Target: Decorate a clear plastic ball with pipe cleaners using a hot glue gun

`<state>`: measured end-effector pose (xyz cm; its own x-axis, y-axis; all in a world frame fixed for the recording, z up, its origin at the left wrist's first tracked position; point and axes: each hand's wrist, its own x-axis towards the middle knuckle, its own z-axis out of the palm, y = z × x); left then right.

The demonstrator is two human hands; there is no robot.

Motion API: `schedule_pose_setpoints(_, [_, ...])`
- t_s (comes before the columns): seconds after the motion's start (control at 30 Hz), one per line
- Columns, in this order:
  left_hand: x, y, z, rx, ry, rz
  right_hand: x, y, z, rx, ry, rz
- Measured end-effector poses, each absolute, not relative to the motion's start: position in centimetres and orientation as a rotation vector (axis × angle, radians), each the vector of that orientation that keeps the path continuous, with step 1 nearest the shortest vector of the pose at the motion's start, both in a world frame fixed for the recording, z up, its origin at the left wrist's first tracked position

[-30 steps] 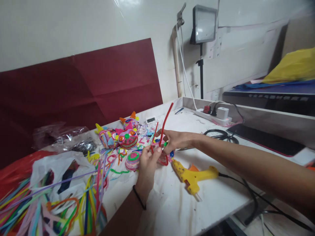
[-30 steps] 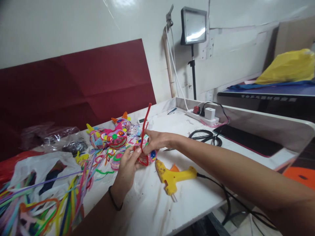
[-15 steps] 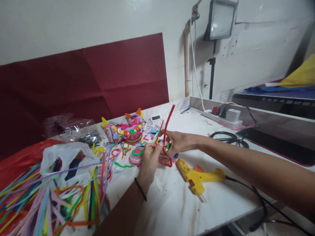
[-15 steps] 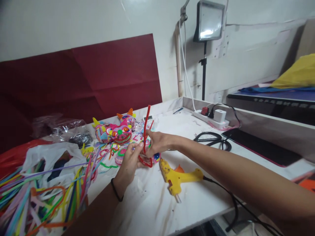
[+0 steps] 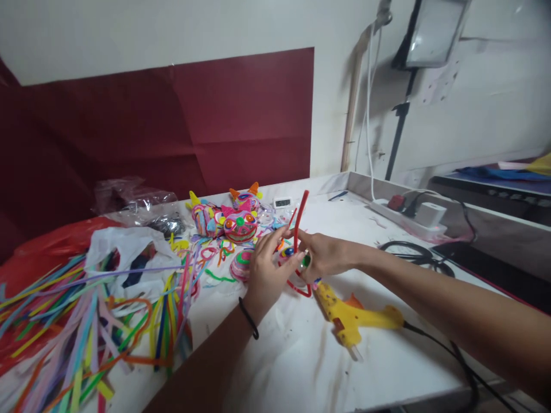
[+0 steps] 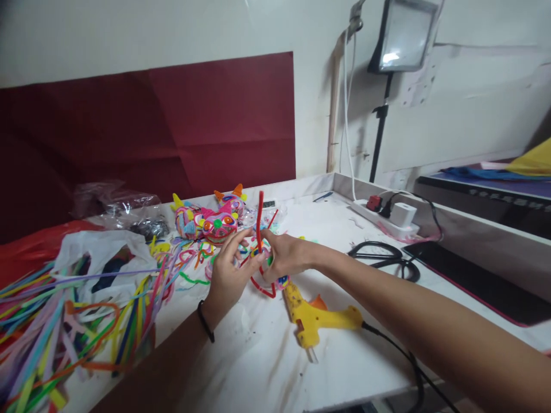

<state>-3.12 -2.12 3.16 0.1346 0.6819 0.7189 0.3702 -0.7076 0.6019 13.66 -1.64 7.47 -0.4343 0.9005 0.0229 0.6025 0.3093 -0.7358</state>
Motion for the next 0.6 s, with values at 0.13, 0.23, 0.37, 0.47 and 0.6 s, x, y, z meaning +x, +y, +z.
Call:
schedule_pose_setpoints(0.13, [-3.3,-2.3,3.4,2.145,0.958,1.611,13.0,-2.3,7.8,-1.421,-2.344,0.737])
schedule_pose_setpoints(0.23, [-3.3,-2.3,3.5,2.065,0.972,1.657,12.7,-2.6,8.1,-1.436,-2.407,0.662])
schedule_pose_setpoints(0.37, [-3.2,-2.1,3.6,1.943,0.949,1.691,13.0,-2.9,8.6,-1.412,-2.402,0.711])
schedule_pose_setpoints(0.47, [-3.3,-1.7,3.5,1.914,0.912,1.737,13.4,-3.2,9.0,-1.417,-2.383,0.771])
schedule_pose_setpoints(0.6, [-3.6,-1.4,3.4,2.001,0.901,1.731,13.9,-3.4,9.1,-1.404,-2.348,0.832])
